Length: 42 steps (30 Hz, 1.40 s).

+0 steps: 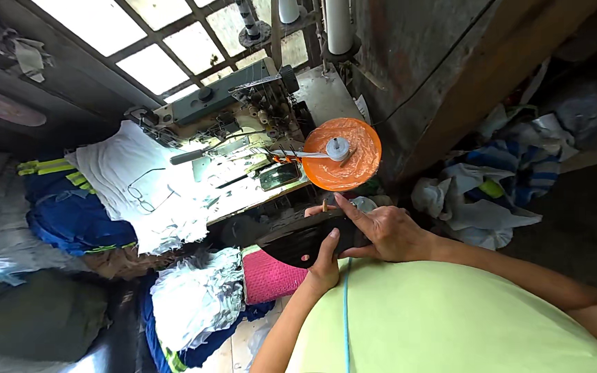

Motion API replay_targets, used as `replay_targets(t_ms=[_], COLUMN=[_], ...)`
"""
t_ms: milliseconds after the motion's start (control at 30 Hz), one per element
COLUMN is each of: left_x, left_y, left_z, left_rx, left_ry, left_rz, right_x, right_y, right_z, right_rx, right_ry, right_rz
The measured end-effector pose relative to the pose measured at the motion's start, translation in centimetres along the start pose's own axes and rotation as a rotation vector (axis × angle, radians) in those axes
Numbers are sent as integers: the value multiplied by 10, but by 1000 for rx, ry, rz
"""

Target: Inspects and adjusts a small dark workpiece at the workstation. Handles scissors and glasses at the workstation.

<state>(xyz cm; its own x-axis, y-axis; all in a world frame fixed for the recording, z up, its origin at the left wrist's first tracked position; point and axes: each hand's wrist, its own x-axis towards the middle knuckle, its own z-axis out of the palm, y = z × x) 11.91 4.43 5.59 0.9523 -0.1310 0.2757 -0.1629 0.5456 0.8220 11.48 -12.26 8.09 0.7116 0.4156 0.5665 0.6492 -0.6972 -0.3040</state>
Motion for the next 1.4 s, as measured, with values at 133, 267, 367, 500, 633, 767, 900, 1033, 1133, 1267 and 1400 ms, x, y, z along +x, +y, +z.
replay_targets(t_ms=[133, 267, 367, 500, 633, 767, 900, 1033, 1133, 1267, 1400], left_x=[-1, -3, -5, -5, -3, -4, -6, -5, -4, -3, 9], left_y=[1, 2, 4, 6, 9, 9, 8, 6, 8, 8, 5], left_z=[2, 5, 5, 11, 16, 20, 19, 19, 9, -16, -12], left_rx=[-35, -43, -39, -45, -58, -76, -58, -79, 28, 43, -15], left_ry=[7, 29, 55, 151, 189, 233, 229, 222, 108, 19, 1], left_rz=[-21, -34, -74, -78, -95, -103, -124, -121, -127, -242, -241], right_x=[-2, -3, -5, -6, -6, -8, -11, -12, -21, -42, -42], right_y=[0, -1, -1, -1, -1, 0, 1, -1, 10, 65, 65], right_z=[3, 6, 9, 10, 11, 11, 10, 11, 0, -56, -52], right_rx=[-6, -15, -18, -12, -22, -26, -35, -59, -80, 175, 554], right_ry=[16, 19, 18, 6, 4, 6, 26, 50, 59, 242, 390], right_rz=[11, 22, 25, 54, 60, 57, 54, 43, 273, 819, 734])
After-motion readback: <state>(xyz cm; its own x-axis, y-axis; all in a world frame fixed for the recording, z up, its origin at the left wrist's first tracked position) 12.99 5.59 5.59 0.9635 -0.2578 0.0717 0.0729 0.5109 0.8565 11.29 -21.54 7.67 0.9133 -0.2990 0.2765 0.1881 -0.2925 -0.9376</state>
